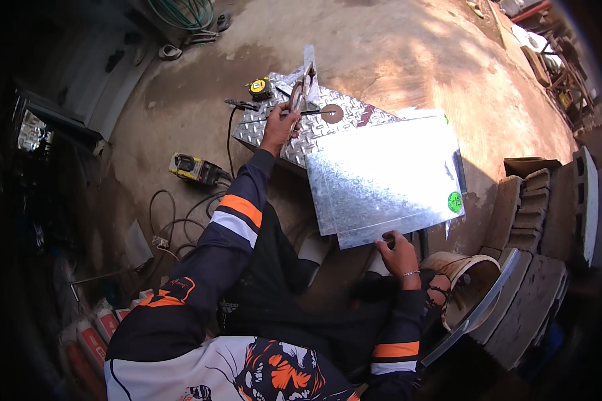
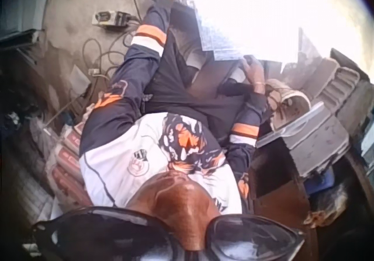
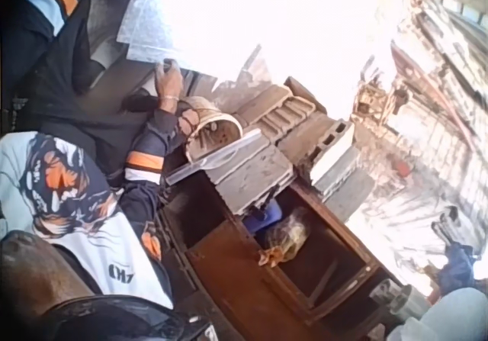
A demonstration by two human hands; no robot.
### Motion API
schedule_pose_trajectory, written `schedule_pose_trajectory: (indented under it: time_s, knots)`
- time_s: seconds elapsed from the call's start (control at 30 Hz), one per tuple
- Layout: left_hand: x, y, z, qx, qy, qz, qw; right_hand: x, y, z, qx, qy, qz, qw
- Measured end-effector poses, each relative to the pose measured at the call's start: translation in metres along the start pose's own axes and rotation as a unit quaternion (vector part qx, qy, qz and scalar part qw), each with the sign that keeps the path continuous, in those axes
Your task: The person uses an angle grinder to cut a rectangular metal sheet placed on a small table. After cutting, they use tin snips to trim and shape the edges of the metal sheet.
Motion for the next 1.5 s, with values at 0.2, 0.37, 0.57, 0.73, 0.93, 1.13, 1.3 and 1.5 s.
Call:
schedule_pose_trajectory:
  time_s: [0.2,0.37,0.57,0.73,0.93,1.13,1.3,1.5]
  knots:
    - [-0.001,-0.017,-0.017,-0.540,-0.145,-0.159,0.813,-0.005,-0.016,0.005,-0.018,-0.004,-0.012,1.000]
    - [0.011,-0.056,-0.050,-0.582,-0.124,-0.187,0.782,-0.008,-0.015,0.002,-0.005,-0.007,-0.019,1.000]
    - [-0.016,-0.024,-0.049,-0.551,-0.178,-0.205,0.789,-0.018,-0.002,-0.008,-0.013,0.016,-0.025,0.999]
    - [-0.089,0.037,0.008,-0.263,-0.214,-0.158,0.927,-0.028,-0.008,-0.016,0.087,0.021,-0.015,0.996]
    - [-0.252,0.061,0.131,0.030,-0.337,0.059,0.939,-0.061,-0.048,0.012,0.398,-0.020,-0.075,0.914]
    - [-0.310,0.117,0.176,0.048,-0.396,0.246,0.883,-0.100,-0.026,-0.013,0.473,0.064,-0.126,0.869]
    - [-0.286,0.178,0.176,-0.029,-0.516,0.007,0.856,-0.135,-0.041,-0.020,0.595,0.032,-0.236,0.768]
    - [-0.288,0.152,0.162,0.151,-0.523,0.122,0.830,-0.150,-0.024,-0.003,0.530,0.057,-0.092,0.841]
Point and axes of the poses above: each hand's wrist, its own x-axis towards the middle knuckle, its own z-axis out of the palm, y = z × x, the point moved 2 cm from there along x, towards the middle knuckle, and after that the axes turned 6 degrees about z, right-handed, at the moved point
